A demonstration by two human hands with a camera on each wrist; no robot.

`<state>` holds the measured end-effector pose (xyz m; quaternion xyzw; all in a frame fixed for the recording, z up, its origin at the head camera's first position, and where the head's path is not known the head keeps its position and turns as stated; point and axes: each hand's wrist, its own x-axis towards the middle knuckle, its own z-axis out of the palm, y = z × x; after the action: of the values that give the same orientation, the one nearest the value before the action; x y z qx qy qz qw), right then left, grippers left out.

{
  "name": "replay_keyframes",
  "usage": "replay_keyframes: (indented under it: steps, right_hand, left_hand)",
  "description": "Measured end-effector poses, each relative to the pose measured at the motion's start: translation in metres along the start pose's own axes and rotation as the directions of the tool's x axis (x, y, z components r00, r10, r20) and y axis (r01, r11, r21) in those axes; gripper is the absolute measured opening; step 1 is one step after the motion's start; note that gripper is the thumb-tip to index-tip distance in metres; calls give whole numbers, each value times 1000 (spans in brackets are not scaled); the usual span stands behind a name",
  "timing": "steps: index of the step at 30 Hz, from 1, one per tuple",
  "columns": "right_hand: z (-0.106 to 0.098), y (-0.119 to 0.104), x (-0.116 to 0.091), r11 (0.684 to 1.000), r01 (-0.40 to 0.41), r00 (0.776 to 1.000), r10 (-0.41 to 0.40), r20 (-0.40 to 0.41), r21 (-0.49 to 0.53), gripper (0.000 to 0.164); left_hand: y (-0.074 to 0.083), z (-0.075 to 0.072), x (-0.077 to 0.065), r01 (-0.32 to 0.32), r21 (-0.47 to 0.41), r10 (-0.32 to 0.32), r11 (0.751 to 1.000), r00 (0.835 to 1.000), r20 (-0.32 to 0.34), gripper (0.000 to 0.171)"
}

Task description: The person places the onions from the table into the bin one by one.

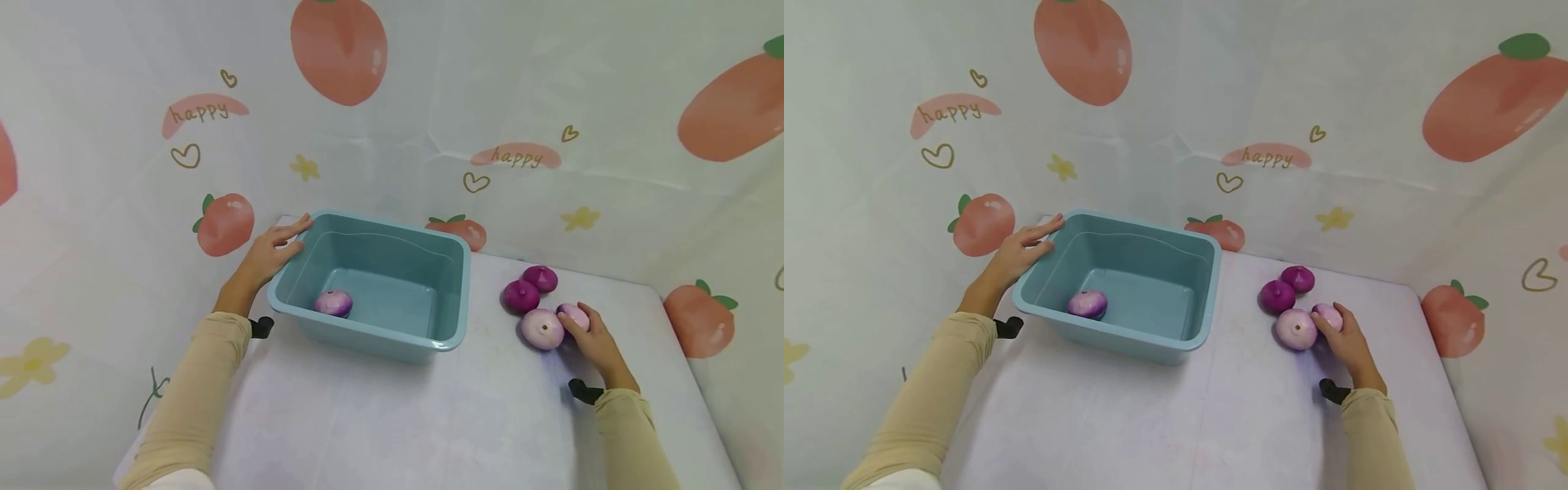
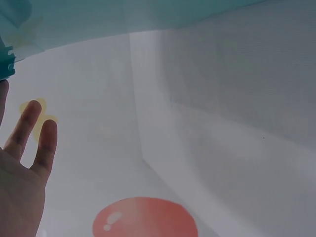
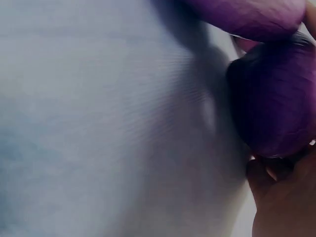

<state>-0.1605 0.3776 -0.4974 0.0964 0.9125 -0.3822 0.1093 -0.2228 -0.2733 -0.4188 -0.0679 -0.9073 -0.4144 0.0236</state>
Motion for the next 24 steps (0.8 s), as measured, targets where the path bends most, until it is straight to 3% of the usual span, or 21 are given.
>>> replay_keyframes:
  steps: [11, 19, 24]
  right_hand:
    - [4, 0, 3, 999, 1, 1000, -1, -8, 36, 94]
    - [1, -5, 1, 994, -1, 996, 10, -90, 105, 91]
    - [-5, -18, -1, 987, 59, 988, -36, -153, 149, 86]
  left_hand:
    - [-1, 0, 0, 13, -1, -13, 1000, 1000, 3, 49]
    - [-1, 0, 1, 1, -14, -1, 1000, 1000, 8, 49]
    - [-3, 1, 1, 1, -7, -1, 1000, 1000, 10, 48]
